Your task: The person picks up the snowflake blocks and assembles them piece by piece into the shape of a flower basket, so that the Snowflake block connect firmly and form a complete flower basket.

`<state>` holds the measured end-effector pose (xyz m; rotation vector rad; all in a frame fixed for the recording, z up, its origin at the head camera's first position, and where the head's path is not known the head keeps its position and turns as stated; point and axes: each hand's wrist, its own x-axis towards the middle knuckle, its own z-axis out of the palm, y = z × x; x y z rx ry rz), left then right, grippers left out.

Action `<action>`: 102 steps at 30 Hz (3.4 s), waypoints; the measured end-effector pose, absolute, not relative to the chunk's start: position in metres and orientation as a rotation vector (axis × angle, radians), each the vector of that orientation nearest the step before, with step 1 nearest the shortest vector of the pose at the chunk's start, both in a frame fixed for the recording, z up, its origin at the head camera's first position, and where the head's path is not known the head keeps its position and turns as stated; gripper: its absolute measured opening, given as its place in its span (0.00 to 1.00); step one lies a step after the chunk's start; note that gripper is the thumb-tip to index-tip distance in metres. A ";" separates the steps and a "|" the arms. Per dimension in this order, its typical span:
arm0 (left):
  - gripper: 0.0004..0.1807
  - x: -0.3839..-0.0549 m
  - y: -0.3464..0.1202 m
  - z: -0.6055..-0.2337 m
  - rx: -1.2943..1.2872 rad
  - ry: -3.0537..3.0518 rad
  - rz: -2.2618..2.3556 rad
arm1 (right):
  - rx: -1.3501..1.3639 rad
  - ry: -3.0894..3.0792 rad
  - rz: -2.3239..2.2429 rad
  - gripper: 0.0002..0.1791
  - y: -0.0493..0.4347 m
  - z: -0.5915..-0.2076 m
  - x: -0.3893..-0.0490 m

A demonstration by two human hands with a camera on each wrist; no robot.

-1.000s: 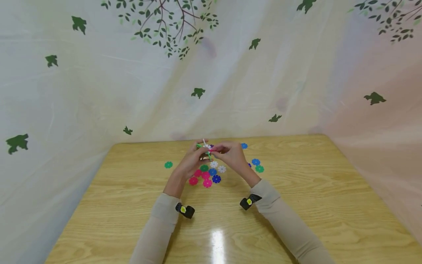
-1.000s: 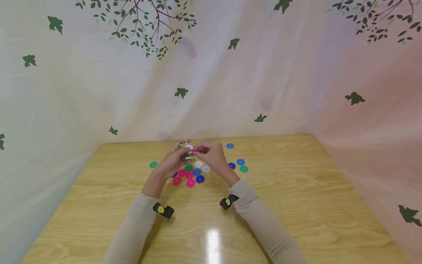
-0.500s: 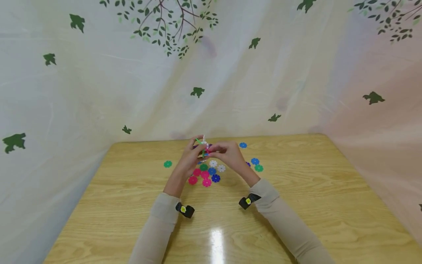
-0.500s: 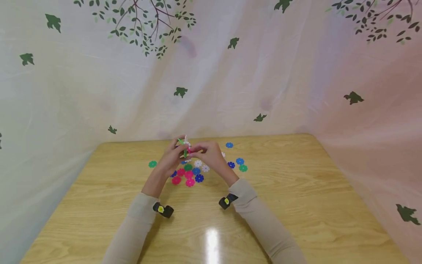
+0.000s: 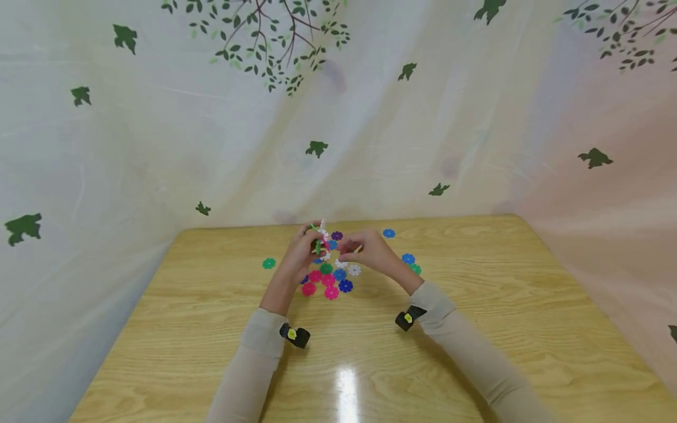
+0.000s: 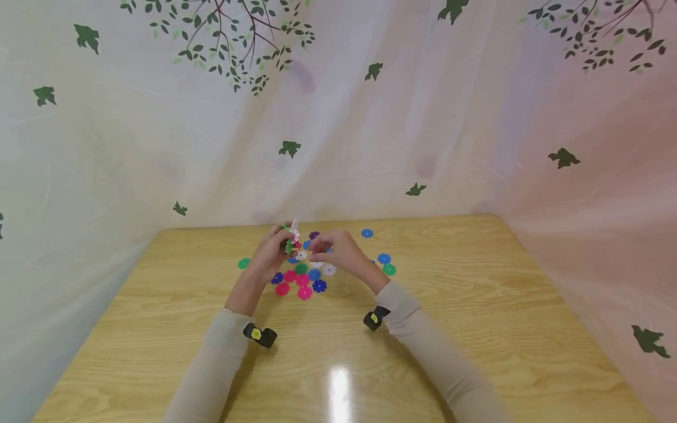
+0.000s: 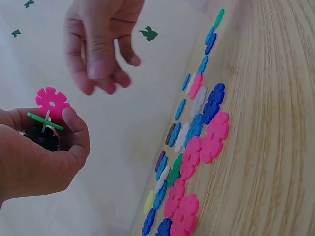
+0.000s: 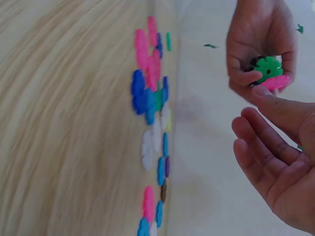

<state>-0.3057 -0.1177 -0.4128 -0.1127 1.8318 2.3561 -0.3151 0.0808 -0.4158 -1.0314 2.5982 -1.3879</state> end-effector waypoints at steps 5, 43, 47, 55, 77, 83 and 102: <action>0.23 -0.305 -0.119 -0.411 -0.134 1.849 2.343 | -1.119 2.463 -1.141 0.09 0.091 -0.427 -0.319; 0.29 -0.316 -0.130 -0.450 0.041 1.874 2.080 | -1.078 2.338 -1.064 0.08 0.098 -0.458 -0.321; 0.28 -0.318 -0.129 -0.454 0.015 1.895 2.083 | -0.995 2.462 -1.150 0.08 0.100 -0.456 -0.323; 0.26 -0.321 -0.127 -0.459 -0.006 1.889 2.091 | -0.811 2.490 -1.450 0.09 0.096 -0.449 -0.328; 0.24 -0.321 -0.116 -0.453 -0.042 1.866 2.089 | -0.775 2.619 -1.798 0.05 0.076 -0.448 -0.319; 0.22 -0.319 -0.115 -0.451 -0.004 1.829 2.107 | -0.802 2.638 -1.842 0.04 0.073 -0.448 -0.316; 0.18 -0.313 -0.113 -0.441 0.041 1.732 2.199 | -0.848 2.695 -1.902 0.05 0.062 -0.428 -0.296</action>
